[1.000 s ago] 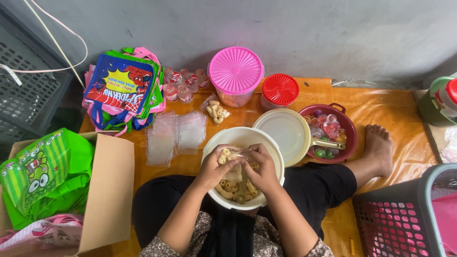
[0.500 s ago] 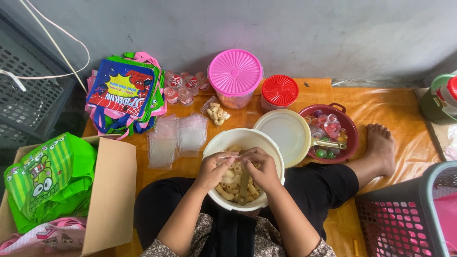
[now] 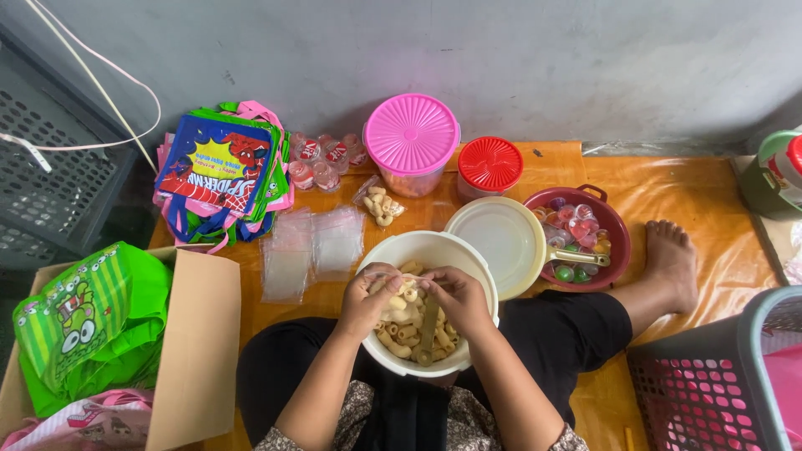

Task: The person scoops macaroni snacks from a bowl using a spoon and places them into small plastic bags, then seals the bags by hand.

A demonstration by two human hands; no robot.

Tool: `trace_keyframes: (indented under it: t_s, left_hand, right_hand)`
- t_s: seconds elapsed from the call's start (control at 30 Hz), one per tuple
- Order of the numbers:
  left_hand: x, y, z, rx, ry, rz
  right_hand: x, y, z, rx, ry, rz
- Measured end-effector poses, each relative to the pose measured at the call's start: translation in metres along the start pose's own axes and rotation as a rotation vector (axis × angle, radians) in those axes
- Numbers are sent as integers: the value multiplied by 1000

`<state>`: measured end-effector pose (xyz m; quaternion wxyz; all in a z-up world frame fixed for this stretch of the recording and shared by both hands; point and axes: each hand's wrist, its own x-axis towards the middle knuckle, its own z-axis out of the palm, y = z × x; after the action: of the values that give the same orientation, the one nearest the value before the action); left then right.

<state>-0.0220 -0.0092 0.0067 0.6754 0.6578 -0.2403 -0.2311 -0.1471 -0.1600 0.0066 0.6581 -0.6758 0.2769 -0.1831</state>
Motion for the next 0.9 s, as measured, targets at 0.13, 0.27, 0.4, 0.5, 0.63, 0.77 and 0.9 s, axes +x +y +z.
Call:
trace_keyframes:
  t_s: [0.13, 0.27, 0.4, 0.5, 0.63, 0.77, 0.9]
  left_hand:
    - [-1, 8, 1, 5, -49, -12]
    - [-1, 7, -1, 3, -69, -26]
    - [-3, 13, 1, -4, -68, -36]
    - [-8, 19, 3, -1, -85, 46]
    - [-7, 15, 2, -7, -89, 82]
    - [-2, 3, -2, 24, -56, 119]
    - [-2, -1, 0, 49, -69, 171]
  right_hand:
    - [-2, -4, -2, -94, 20, -176]
    - [-6, -11, 0, -102, 5, -299]
    - [-7, -15, 1, -137, -3, -352]
    - [-7, -17, -3, -144, -26, -367]
    - [-8, -18, -1, -150, -23, -376]
    - [-9, -23, 1, -152, -39, -410]
    - [-7, -16, -1, -177, -22, -424]
